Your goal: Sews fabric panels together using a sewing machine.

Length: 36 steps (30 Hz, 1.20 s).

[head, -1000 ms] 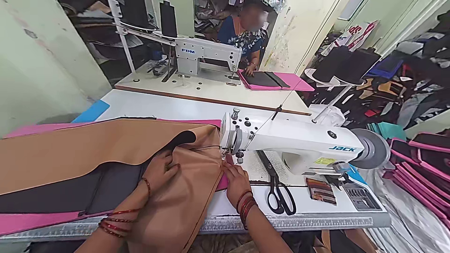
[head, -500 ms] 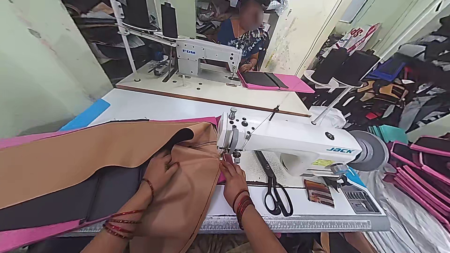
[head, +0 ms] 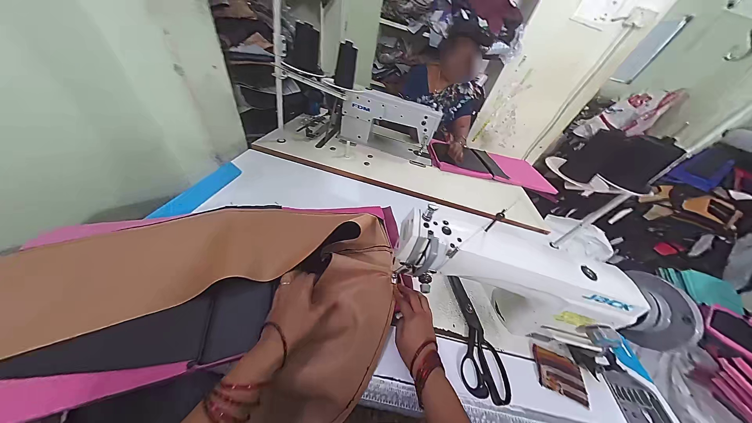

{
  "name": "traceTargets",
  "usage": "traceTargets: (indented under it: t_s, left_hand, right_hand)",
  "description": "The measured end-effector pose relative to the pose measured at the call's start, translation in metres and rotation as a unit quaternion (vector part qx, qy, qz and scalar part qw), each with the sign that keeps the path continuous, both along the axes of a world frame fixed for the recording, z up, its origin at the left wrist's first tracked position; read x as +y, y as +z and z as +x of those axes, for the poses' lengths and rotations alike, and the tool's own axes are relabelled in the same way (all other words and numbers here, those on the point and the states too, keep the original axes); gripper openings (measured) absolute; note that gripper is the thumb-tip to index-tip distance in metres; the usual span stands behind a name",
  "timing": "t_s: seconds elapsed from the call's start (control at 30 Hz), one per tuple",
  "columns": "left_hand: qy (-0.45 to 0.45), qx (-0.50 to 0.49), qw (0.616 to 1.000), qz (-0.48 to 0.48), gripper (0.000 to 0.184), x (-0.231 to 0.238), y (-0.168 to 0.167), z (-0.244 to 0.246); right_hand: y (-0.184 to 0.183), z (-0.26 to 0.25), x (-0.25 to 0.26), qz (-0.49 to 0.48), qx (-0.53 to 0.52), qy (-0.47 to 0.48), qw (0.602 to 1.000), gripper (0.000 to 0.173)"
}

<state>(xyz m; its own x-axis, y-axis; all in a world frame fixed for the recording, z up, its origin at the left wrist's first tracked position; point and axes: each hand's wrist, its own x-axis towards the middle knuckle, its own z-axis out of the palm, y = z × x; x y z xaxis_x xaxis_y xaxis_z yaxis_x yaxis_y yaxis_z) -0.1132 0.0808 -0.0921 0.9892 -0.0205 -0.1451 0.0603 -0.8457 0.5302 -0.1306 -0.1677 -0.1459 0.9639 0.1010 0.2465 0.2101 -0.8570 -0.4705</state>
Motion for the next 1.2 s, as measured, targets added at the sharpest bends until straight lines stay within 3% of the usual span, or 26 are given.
traceTargets:
  t_s: [0.03, 0.13, 0.2, 0.27, 0.43, 0.53, 0.6, 0.67, 0.93, 1.2]
  left_hand:
    - [-0.006, 0.001, 1.000, 0.015, 0.063, 0.003, 0.001, -0.010]
    - [-0.038, -0.088, 0.995, 0.023, 0.031, 0.009, 0.002, -0.034]
    - [-0.037, -0.222, 0.974, 0.025, 0.014, 0.003, 0.012, -0.030]
    - [-0.055, -0.275, 0.959, 0.039, 0.021, 0.000, 0.030, -0.004]
    - [-0.139, -0.055, 0.980, 0.134, 0.036, 0.003, 0.081, 0.086]
    - [-0.175, -0.022, 0.973, 0.148, 0.039, 0.020, 0.050, 0.113]
    - [-0.187, -0.035, 0.976, 0.105, 0.037, 0.044, 0.004, 0.122]
    - [-0.182, -0.062, 0.979, 0.070, 0.032, 0.057, -0.015, 0.115]
    - [-0.097, -0.111, 0.989, 0.011, 0.029, 0.050, -0.021, 0.050]
    - [-0.050, -0.129, 0.990, 0.021, 0.031, 0.036, -0.022, 0.028]
  right_hand:
    - [-0.006, -0.001, -0.002, 0.007, -0.061, 0.013, 0.998, 0.048]
    - [-0.018, -0.002, -0.005, 0.001, -0.162, 0.042, 0.986, 0.044]
    - [-0.018, -0.001, -0.003, -0.010, -0.174, 0.045, 0.984, 0.043]
    - [-0.015, 0.000, 0.002, -0.023, -0.177, 0.040, 0.983, 0.044]
    - [0.000, 0.004, 0.026, -0.035, -0.138, 0.005, 0.990, 0.040]
    - [-0.001, 0.005, 0.032, -0.020, -0.121, -0.012, 0.992, 0.041]
    - [-0.007, 0.004, 0.030, -0.022, -0.130, -0.008, 0.991, 0.042]
    - [-0.010, 0.004, 0.027, -0.014, -0.133, 0.000, 0.991, 0.045]
    - [-0.016, -0.006, 0.017, 0.043, -0.151, 0.005, 0.988, 0.046]
    - [-0.008, -0.011, 0.023, -0.059, -0.100, 0.007, 0.993, 0.051]
